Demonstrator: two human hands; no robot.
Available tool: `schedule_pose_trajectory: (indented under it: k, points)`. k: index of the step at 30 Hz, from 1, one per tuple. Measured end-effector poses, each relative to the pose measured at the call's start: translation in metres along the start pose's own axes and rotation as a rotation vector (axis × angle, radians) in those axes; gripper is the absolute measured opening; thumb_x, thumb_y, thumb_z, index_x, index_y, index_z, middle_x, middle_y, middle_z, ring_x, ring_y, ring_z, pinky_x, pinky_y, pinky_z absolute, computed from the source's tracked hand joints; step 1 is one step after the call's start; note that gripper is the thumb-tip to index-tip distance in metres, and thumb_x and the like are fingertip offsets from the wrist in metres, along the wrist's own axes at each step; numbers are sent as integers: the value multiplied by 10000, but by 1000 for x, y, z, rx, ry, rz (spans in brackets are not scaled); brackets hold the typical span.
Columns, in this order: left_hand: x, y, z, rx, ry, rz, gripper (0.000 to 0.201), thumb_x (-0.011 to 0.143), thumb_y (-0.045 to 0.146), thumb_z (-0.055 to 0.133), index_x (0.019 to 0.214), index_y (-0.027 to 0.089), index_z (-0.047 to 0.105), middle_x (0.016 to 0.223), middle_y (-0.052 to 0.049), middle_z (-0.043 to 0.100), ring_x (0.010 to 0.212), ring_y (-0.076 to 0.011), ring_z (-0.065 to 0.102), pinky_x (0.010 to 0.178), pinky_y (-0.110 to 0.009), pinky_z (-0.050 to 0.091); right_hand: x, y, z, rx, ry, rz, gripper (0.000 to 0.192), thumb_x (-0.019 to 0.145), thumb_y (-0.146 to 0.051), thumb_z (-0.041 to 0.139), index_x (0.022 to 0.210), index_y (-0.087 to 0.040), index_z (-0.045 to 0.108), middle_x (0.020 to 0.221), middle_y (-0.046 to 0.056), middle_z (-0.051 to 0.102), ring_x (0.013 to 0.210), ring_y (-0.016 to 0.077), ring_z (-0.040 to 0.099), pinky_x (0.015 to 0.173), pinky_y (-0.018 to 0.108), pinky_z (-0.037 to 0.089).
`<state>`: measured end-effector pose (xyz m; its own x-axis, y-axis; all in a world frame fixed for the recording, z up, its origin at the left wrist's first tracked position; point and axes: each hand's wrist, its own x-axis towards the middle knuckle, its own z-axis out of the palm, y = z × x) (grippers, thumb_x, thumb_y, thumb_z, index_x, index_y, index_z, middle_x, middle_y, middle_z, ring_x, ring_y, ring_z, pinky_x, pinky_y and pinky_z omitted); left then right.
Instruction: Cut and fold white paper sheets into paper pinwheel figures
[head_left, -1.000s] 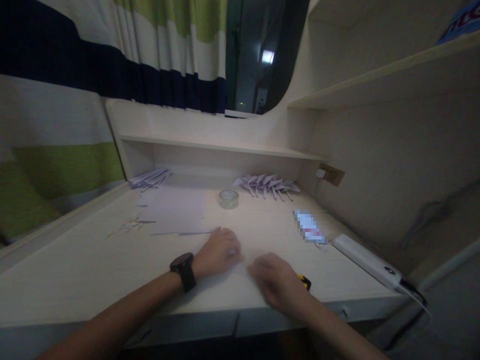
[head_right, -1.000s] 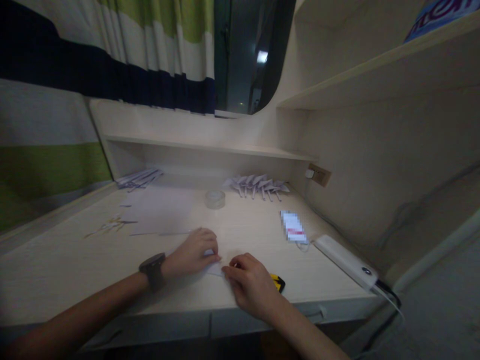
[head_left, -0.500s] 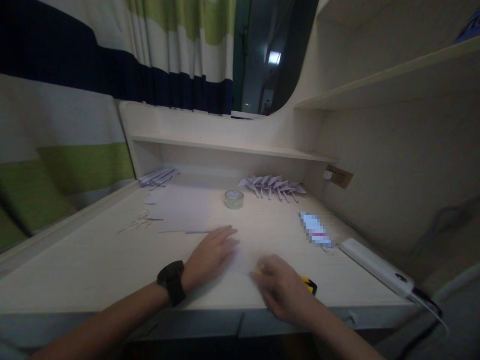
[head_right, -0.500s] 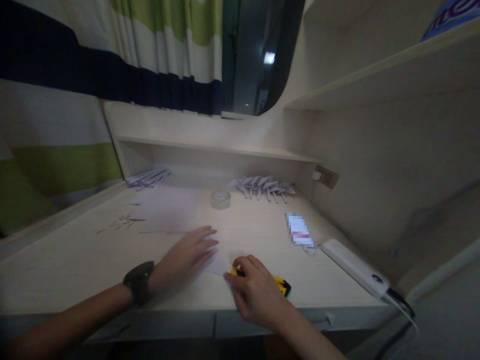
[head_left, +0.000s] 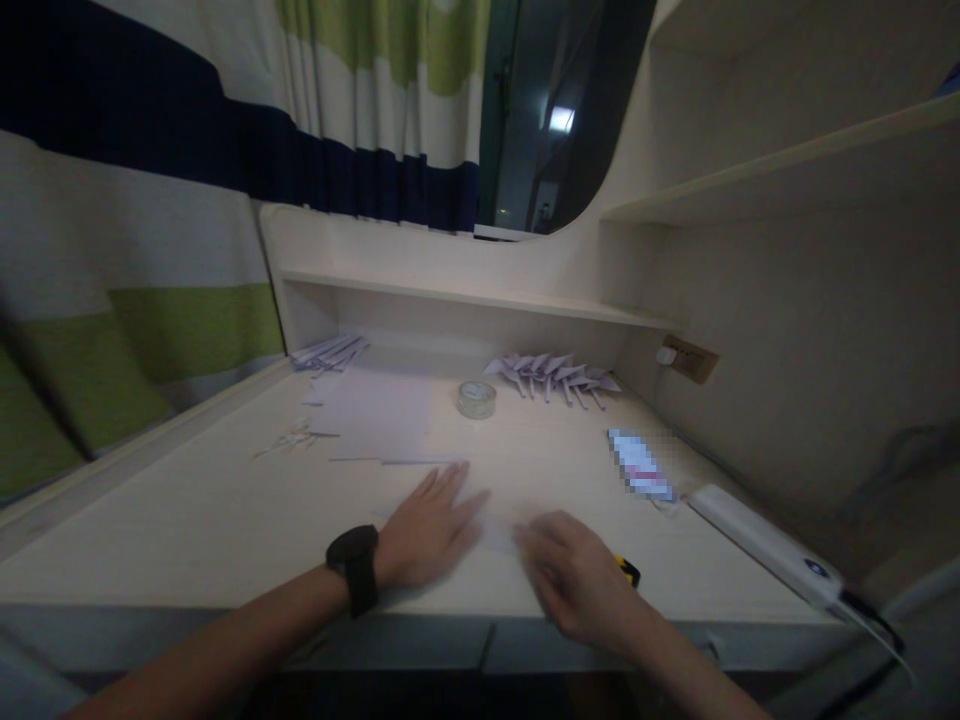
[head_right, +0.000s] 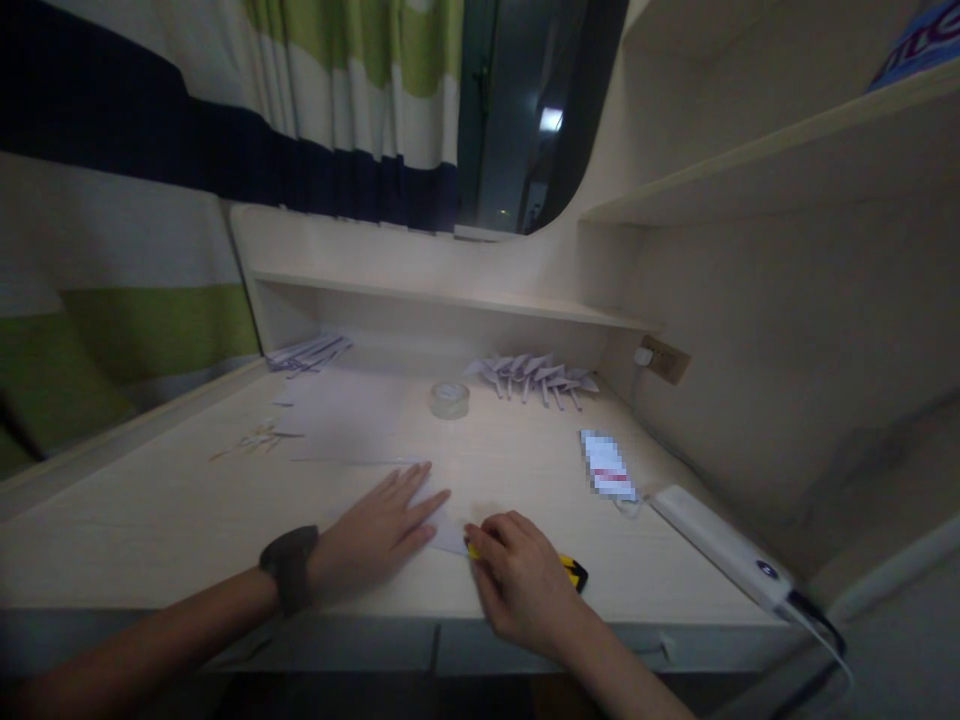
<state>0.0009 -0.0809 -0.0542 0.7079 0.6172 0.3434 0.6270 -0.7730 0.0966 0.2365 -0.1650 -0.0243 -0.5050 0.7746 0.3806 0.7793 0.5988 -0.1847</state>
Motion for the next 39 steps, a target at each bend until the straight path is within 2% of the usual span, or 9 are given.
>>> schedule_pose_trajectory:
  k: [4,6,15,23,29,39]
  points:
    - [-1,1,1,-3,-3,-36,481,935,469,303,1385,308,357,1509,-86,216,1378,-296,169,1075,-523,175,-2,-3,7,-69,72,185,167,836,-224,514,955,-175,620,938,112,577,865,232,511,772,386,424]
    - [-1,0,1,-6,-11,-37,486,936,472,292,1388,303,353,1505,-95,225,1375,-298,178,1074,-518,174,-3,-4,9,-58,75,210,151,842,-219,507,926,-176,625,905,105,569,845,227,511,751,374,425]
    - [0,1,-4,4,-56,-33,497,943,483,255,1399,300,328,1504,-93,229,1375,-289,182,1081,-526,156,-3,8,8,85,20,135,116,852,-183,514,786,-164,608,850,76,536,819,194,506,712,319,410]
    - [2,-1,-6,13,-126,-39,522,941,513,205,1409,306,312,1512,-100,191,1380,-301,154,1091,-516,124,0,19,9,134,16,63,99,828,-144,527,799,-158,621,848,71,532,804,183,496,694,300,391]
    - [2,-2,-5,-5,-129,-35,525,937,520,218,1413,313,298,1516,-77,189,1383,-297,145,1092,-517,123,3,24,6,153,11,32,103,834,-172,537,824,-159,639,847,69,528,789,175,490,684,290,386]
    - [1,0,-7,7,-112,-44,516,943,508,216,1410,310,306,1508,-97,204,1381,-295,153,1091,-516,119,1,27,9,137,6,23,89,828,-165,545,825,-164,633,840,61,517,782,172,480,676,289,372]
